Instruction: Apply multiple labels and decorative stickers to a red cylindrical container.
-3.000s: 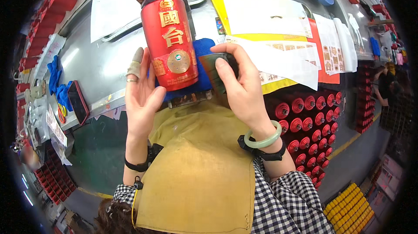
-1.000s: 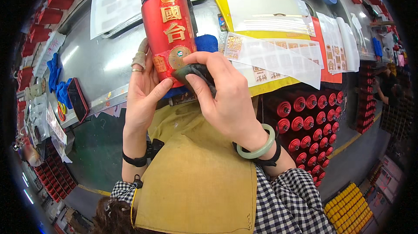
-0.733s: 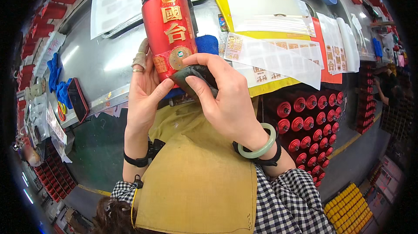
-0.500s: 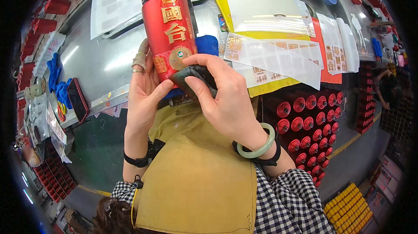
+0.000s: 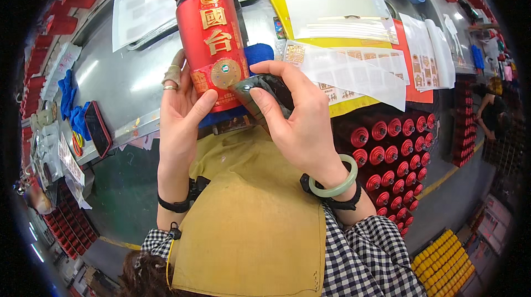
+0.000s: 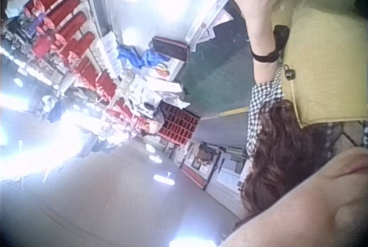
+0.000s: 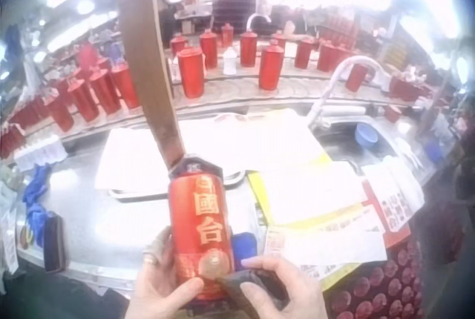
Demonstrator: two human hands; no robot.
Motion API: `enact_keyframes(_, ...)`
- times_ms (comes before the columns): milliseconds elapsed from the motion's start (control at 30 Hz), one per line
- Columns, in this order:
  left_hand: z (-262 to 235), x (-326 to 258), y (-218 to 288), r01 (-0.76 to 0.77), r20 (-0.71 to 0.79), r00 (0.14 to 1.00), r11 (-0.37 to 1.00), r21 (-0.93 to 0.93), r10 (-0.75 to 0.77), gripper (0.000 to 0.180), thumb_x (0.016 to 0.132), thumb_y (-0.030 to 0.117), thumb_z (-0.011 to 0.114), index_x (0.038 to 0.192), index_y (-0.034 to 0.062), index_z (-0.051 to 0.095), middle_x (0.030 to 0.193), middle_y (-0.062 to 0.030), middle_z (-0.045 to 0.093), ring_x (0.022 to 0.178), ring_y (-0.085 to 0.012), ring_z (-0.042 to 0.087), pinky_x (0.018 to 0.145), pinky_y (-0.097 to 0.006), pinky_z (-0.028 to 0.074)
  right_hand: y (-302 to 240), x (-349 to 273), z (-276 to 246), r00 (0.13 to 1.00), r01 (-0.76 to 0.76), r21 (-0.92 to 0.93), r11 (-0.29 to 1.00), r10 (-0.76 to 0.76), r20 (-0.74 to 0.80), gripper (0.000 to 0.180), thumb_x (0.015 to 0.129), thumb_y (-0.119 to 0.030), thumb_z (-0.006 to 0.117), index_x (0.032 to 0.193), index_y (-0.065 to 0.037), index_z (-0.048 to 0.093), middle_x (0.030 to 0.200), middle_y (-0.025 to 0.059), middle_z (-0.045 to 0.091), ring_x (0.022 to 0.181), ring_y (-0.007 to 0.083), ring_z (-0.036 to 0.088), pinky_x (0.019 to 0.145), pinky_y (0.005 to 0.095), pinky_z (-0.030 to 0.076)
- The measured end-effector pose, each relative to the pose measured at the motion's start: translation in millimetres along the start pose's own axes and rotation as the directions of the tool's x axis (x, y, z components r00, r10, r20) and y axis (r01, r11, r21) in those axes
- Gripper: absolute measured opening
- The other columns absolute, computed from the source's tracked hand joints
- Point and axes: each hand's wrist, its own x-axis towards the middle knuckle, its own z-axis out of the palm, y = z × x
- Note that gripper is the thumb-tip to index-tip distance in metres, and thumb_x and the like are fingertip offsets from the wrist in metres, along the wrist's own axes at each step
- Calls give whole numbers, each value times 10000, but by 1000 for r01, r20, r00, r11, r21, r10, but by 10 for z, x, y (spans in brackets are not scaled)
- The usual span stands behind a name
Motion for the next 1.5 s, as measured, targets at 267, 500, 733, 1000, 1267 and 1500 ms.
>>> enact_keyframes(267, -65, 15, 60, 41, 26, 999, 989, -140, -38, 832, 982, 11, 623, 1643, -42, 120, 1704, -210, 224, 1561, -295, 291, 1257, -446, 297, -10, 3, 19, 996, 86, -49, 995, -86, 7, 246, 921, -37, 727, 1163, -15, 685, 1008, 128, 735, 891, 239, 727, 804, 343, 560)
enact_keyframes(500, -118, 2, 37, 18, 73, 997, 989, -150, -7, 875, 936, 23, 611, 1652, -34, 112, 1709, -215, 217, 1583, -314, 254, 1271, -455, 260, -141, -70, 70, 930, 369, -210, 905, -361, 74, 264, 827, 46, 761, 1073, -32, 706, 932, 107, 672, 834, 284, 683, 717, 358, 548)
enact_keyframes(733, -110, 6, 40, 14, 93, 996, 987, -162, 1, 869, 932, 24, 601, 1651, -35, 116, 1712, -211, 212, 1585, -307, 248, 1272, -454, 259, -152, -90, 159, 916, 401, -184, 897, -392, 86, 262, 821, 61, 758, 1064, -27, 714, 939, 105, 682, 812, 276, 689, 698, 361, 555)
enact_keyframes(1000, -42, 49, 80, 62, 74, 996, 988, -142, -51, 865, 954, 32, 637, 1644, -47, 122, 1698, -204, 231, 1564, -283, 279, 1262, -421, 278, -177, -49, 131, 922, 384, -248, 889, -382, 57, 253, 820, 57, 759, 1056, -26, 719, 940, 103, 686, 818, 273, 690, 706, 360, 555)
enact_keyframes(1267, -87, 39, 40, 36, 93, 995, 988, -150, -22, 870, 962, -10, 656, 1647, -31, 120, 1695, -185, 235, 1550, -270, 297, 1254, -423, 299, -142, -77, -2, 990, 130, -90, 987, -135, -43, 231, 876, 3, 746, 1103, -19, 711, 972, 90, 720, 831, 174, 710, 744, 296, 549)
enact_keyframes(1500, -16, 28, 16, 17, 40, 999, 998, -58, -15, 904, 950, -42, 694, 1647, -12, 119, 1688, -178, 248, 1544, -259, 306, 1254, -419, 308, -3, -27, -12, 976, 190, -53, 980, -194, -98, 225, 902, -17, 743, 1123, -8, 700, 974, 84, 732, 843, 152, 716, 763, 283, 549)
